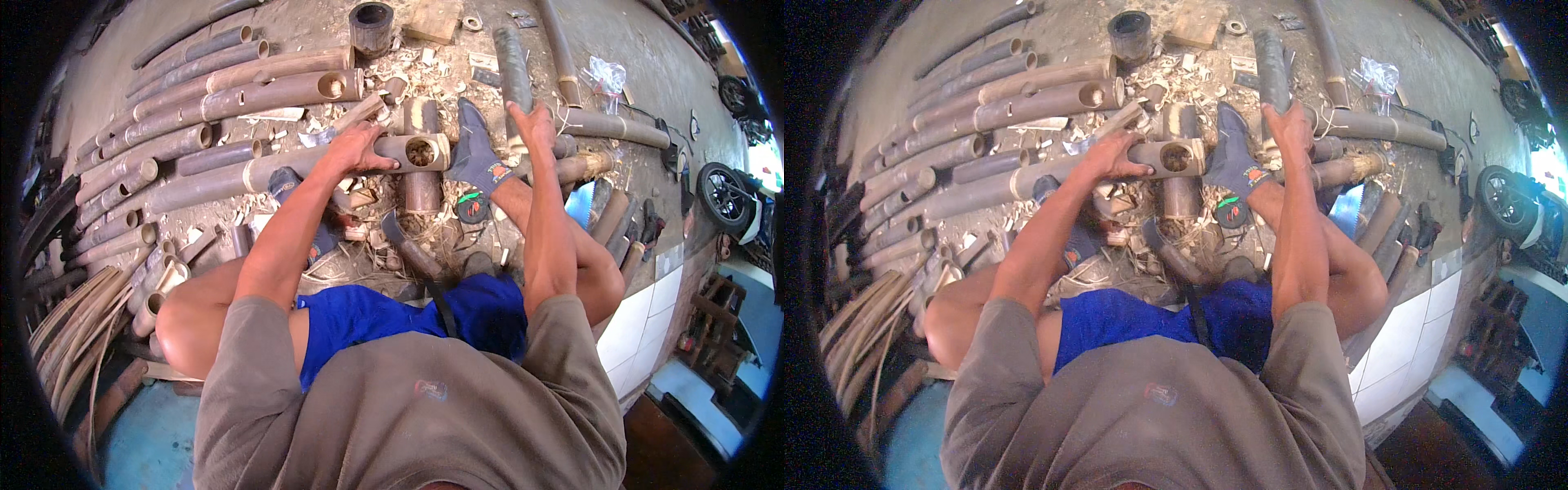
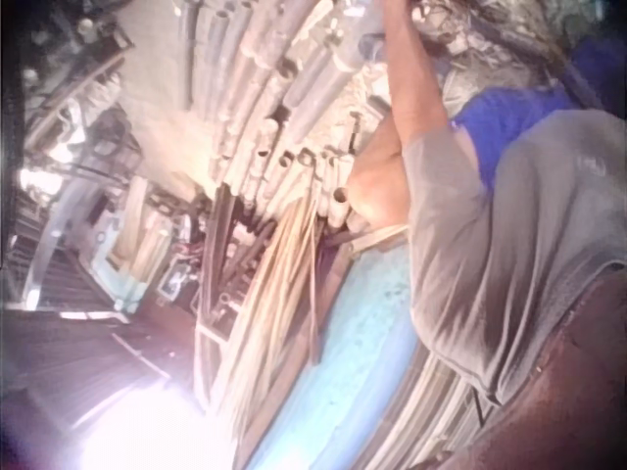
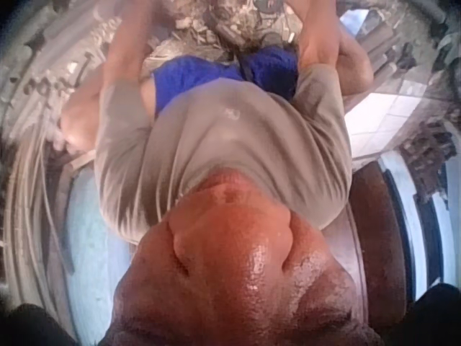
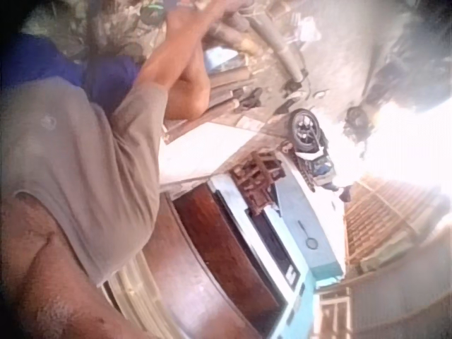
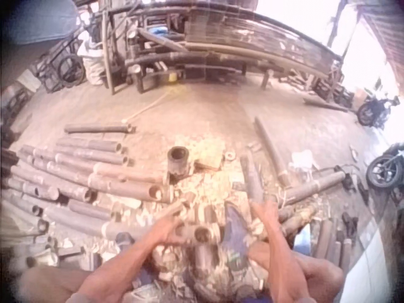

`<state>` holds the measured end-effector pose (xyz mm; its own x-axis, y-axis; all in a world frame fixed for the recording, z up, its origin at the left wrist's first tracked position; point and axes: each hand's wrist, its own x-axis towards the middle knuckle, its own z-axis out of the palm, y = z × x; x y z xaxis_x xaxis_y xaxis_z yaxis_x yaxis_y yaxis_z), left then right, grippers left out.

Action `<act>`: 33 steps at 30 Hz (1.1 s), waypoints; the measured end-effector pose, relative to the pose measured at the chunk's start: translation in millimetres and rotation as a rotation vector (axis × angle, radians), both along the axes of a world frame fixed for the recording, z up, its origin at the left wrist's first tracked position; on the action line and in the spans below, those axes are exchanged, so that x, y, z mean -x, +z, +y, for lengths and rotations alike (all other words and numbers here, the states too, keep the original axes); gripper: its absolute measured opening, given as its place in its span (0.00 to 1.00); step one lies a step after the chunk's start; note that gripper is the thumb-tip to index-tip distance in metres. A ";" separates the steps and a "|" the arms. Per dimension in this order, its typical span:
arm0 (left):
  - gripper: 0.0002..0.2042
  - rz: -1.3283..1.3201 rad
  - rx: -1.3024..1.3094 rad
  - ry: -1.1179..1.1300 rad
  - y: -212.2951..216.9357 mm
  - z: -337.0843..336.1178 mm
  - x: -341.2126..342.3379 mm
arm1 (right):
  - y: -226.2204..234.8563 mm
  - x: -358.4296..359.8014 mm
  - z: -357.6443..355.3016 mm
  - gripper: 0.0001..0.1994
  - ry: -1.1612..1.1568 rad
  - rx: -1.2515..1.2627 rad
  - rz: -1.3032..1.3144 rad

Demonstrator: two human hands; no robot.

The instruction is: The person sits on the floor and assembles bamboo pieces by fitting them together, measuring lengths with a tape measure, and using a wooden mallet to tap joints into place. The person repeatedly picks up bamboo segments, aligns them, and secures connections.

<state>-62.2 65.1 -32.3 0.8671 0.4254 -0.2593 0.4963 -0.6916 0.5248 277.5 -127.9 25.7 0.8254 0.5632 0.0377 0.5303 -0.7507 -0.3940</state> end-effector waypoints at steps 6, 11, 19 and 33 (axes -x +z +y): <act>0.45 0.060 -0.118 -0.027 7.0 -18.1 9.2 | -11.6 104.2 -42.0 0.27 0.132 -0.298 0.002; 0.43 0.029 -0.176 0.013 7.0 -24.5 12.8 | -6.3 237.5 -63.3 0.27 0.358 0.406 0.448; 0.46 0.051 -0.299 0.037 13.8 -40.0 9.8 | -16.6 265.0 -75.3 0.26 0.596 0.442 0.458; 0.46 0.055 -0.204 -0.001 4.6 -34.4 24.0 | 1.3 204.8 -74.3 0.26 0.402 0.176 0.414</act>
<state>-86.2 30.7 -27.7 0.8546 0.4729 -0.2147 0.5193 -0.7812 0.3466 72.7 -202.2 27.0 0.4730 0.8026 -0.3635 0.6149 -0.5962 -0.5162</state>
